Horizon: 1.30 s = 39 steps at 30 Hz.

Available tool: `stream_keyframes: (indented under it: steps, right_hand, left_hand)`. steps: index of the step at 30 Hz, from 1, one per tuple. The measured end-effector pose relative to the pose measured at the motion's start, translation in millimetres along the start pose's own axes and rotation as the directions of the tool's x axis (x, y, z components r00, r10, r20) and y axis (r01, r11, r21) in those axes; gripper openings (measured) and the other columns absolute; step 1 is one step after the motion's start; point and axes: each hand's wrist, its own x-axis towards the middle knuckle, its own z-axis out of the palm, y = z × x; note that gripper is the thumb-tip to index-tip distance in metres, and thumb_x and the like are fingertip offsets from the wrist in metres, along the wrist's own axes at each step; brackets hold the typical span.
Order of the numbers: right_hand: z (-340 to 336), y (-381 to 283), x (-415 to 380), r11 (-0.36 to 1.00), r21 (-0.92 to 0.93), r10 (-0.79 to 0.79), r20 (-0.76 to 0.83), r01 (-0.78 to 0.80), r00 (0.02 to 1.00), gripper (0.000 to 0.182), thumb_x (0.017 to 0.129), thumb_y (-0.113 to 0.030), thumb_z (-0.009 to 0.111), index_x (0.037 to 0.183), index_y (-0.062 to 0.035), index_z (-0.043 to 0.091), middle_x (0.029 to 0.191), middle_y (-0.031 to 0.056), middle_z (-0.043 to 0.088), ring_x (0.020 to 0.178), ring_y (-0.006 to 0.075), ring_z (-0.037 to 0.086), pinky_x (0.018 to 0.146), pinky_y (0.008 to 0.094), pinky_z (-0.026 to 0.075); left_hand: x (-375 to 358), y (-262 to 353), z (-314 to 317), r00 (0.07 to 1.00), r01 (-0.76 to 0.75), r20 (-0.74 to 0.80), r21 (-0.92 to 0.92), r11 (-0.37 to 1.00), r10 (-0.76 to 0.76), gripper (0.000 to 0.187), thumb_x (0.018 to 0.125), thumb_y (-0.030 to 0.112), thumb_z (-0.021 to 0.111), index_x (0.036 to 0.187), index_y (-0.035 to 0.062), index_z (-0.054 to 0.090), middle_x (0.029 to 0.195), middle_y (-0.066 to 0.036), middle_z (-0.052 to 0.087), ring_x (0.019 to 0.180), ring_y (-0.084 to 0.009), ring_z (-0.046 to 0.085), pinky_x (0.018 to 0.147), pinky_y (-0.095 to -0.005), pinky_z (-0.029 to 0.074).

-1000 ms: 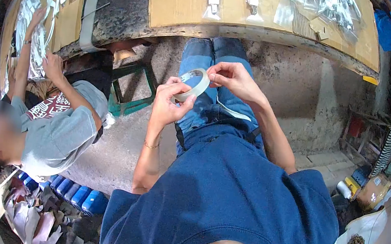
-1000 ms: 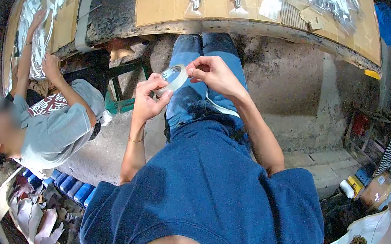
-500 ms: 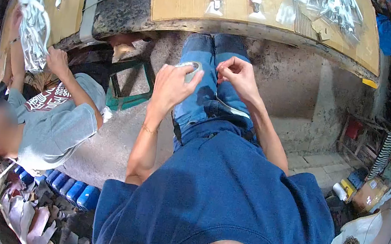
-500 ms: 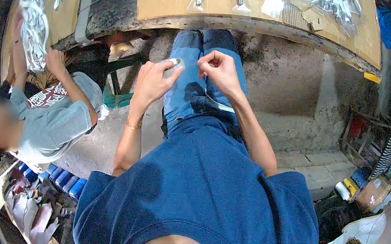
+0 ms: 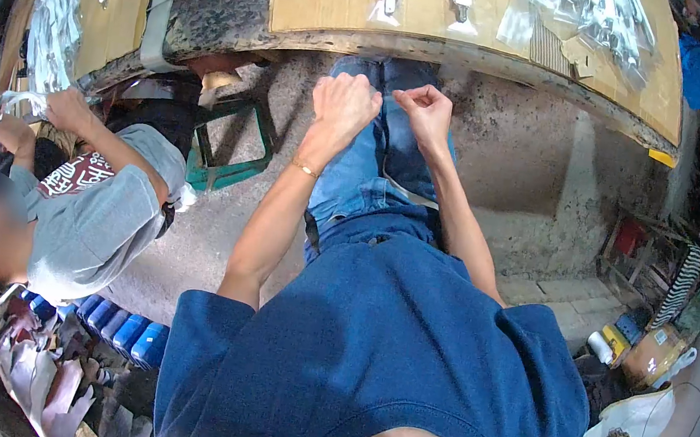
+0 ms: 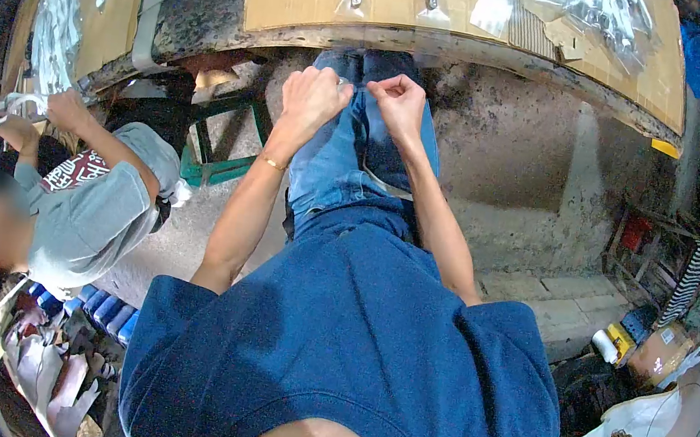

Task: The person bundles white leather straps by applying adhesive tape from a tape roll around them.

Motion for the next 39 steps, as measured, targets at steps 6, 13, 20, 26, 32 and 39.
stream_keyframes:
  steps: [6,13,20,26,32,39]
  right_hand:
    - [-2,18,9,0.999,0.019,-0.04,0.05,0.039,0.998,0.018,0.079,-0.007,0.077,0.074,0.0001,0.061,0.075,0.0063,0.068,0.067,0.0084,0.06,0.061,0.0231,0.049]
    - [-5,28,13,0.992,0.116,0.024,0.183,-0.046,0.983,0.015,0.086,0.003,0.068,0.081,0.0019,0.054,0.088,0.0121,0.066,0.092,0.023,0.069,0.08,0.0318,0.058]
    - [-5,22,10,0.95,0.305,0.015,0.166,-0.065,0.986,0.017,0.081,0.001,0.074,0.077,-0.0003,0.057,0.08,0.0073,0.066,0.074,0.0108,0.064,0.07,0.0242,0.055]
    - [-14,35,11,0.98,0.197,-0.055,0.236,0.008,0.97,0.019,0.082,0.001,0.074,0.077,-0.0012,0.055,0.08,0.0066,0.065,0.077,0.0108,0.064,0.072,0.0247,0.054]
    - [-10,34,11,0.956,0.294,-0.084,0.236,0.012,0.968,0.02,0.083,0.003,0.072,0.077,-0.0012,0.053,0.081,0.007,0.064,0.077,0.0111,0.064,0.073,0.0248,0.054]
    - [-7,37,15,0.98,0.2,-0.061,0.192,0.022,0.979,0.018,0.084,0.004,0.07,0.077,-0.0008,0.053,0.08,0.008,0.065,0.078,0.0124,0.066,0.071,0.0252,0.055]
  left_hand:
    - [7,-3,21,0.999,-0.039,-0.002,0.057,0.998,0.039,0.031,0.081,0.034,0.066,0.076,0.0044,0.072,0.077,-0.021,0.069,0.074,-0.0362,0.068,0.076,-0.0467,0.051]
    - [7,-8,36,0.999,-0.033,-0.014,0.008,0.999,0.033,0.03,0.081,0.034,0.066,0.075,0.0051,0.072,0.077,-0.021,0.069,0.072,-0.0364,0.068,0.077,-0.0475,0.05]
    - [2,-4,26,1.0,-0.027,-0.004,-0.035,0.999,0.027,0.029,0.082,0.032,0.065,0.075,0.0051,0.072,0.073,-0.02,0.068,0.072,-0.0344,0.068,0.076,-0.0471,0.049]
    - [-4,-2,30,0.999,-0.034,-0.035,0.008,0.999,0.035,0.028,0.082,0.032,0.066,0.074,0.0062,0.071,0.072,-0.02,0.068,0.07,-0.0339,0.068,0.075,-0.0462,0.049]
    - [-4,-4,41,0.994,-0.055,-0.098,-0.008,0.998,0.054,0.029,0.082,0.033,0.067,0.072,0.006,0.071,0.071,-0.019,0.068,0.069,-0.034,0.068,0.076,-0.0459,0.049]
    - [2,-2,37,0.999,-0.022,-0.043,0.018,1.0,0.023,0.028,0.083,0.033,0.064,0.085,0.0058,0.072,0.077,-0.02,0.069,0.071,-0.0358,0.068,0.073,-0.0473,0.051]
